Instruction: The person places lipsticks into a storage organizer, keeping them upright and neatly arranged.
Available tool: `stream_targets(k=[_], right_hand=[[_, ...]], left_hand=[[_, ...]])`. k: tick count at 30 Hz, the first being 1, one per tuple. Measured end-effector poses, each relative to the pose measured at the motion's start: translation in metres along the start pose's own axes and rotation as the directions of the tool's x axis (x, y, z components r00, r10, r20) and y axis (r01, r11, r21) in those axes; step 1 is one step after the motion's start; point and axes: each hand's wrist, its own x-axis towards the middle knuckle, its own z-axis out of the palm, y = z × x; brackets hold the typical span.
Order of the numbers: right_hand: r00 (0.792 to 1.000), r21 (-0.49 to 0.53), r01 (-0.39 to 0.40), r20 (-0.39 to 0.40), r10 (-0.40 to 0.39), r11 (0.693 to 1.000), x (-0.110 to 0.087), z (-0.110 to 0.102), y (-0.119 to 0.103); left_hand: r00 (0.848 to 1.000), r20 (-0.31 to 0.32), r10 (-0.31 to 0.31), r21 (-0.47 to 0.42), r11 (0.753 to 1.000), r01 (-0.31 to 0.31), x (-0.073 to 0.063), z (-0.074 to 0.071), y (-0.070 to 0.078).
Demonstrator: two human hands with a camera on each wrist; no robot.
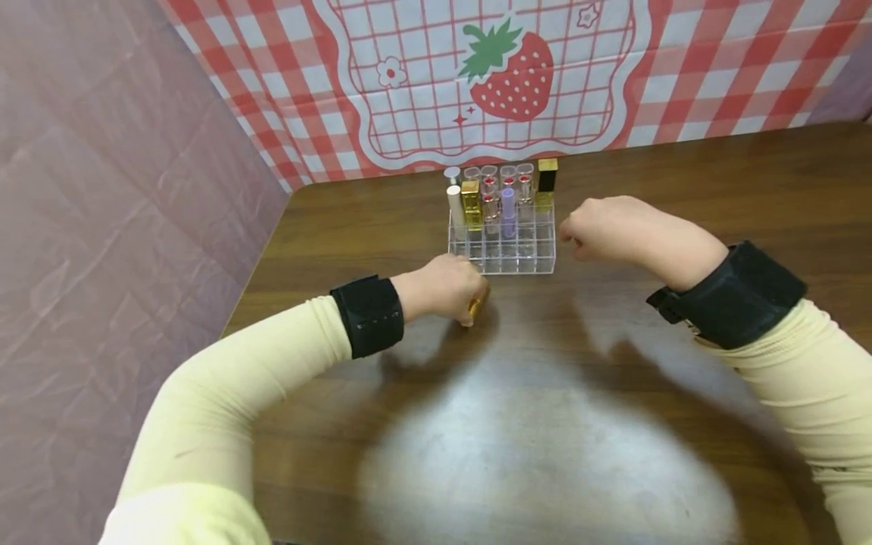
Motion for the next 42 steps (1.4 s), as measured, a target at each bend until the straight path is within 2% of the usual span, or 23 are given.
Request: stream_targets(k=[4,9,14,18,21,25,29,32,36,42], right_hand=[[1.000,-0.003,0.001,-0.003,-0.001,1.000,0.000,0.000,-0.001],[1.000,-0.003,0.001,-0.010,-0.001,1.000,0.000,0.000,-0.003],[1.000,-0.001,0.006,-0.015,-0.006,1.000,0.000,0.001,-0.002],[1.000,0.004,0.004,-0.010,-0.004,1.000,0.000,0.001,-0.002],[1.000,0.006,0.003,-0.007,-0.003,1.000,0.000,0.001,-0.001],[1.000,0.011,0.003,-0.007,-0.003,1.000,0.000,0.001,0.000],[1.000,0.034,-0.009,0.018,0.008,0.999,-0.001,0.002,0.003],[0.999,0.047,-0.015,0.039,0.013,0.999,-0.003,0.002,0.006],[0.998,0.054,-0.018,0.054,0.015,0.998,-0.005,0.003,0.007],[0.998,0.047,-0.019,0.053,0.016,0.999,-0.009,0.003,0.008]], left_hand=[[0.995,0.005,-0.101,-0.027,0.995,0.101,-0.001,0.000,0.002],[0.971,0.068,-0.229,-0.059,0.971,0.233,-0.002,0.005,0.001],[0.952,0.138,-0.275,-0.061,0.957,0.285,-0.003,0.013,-0.006],[0.949,0.133,-0.287,-0.063,0.953,0.297,-0.003,0.009,-0.011],[0.953,0.075,-0.292,-0.073,0.952,0.297,-0.003,-0.006,-0.014],[0.954,-0.014,-0.299,-0.113,0.948,0.296,0.001,-0.040,-0.019],[0.943,-0.081,-0.323,-0.197,0.933,0.302,0.010,-0.076,-0.024],[0.933,-0.120,-0.339,-0.264,0.917,0.299,0.022,-0.096,-0.027],[0.932,-0.130,-0.338,-0.283,0.914,0.292,0.042,-0.109,-0.026],[0.935,-0.174,-0.309,-0.157,0.946,0.283,0.067,-0.110,-0.020]])
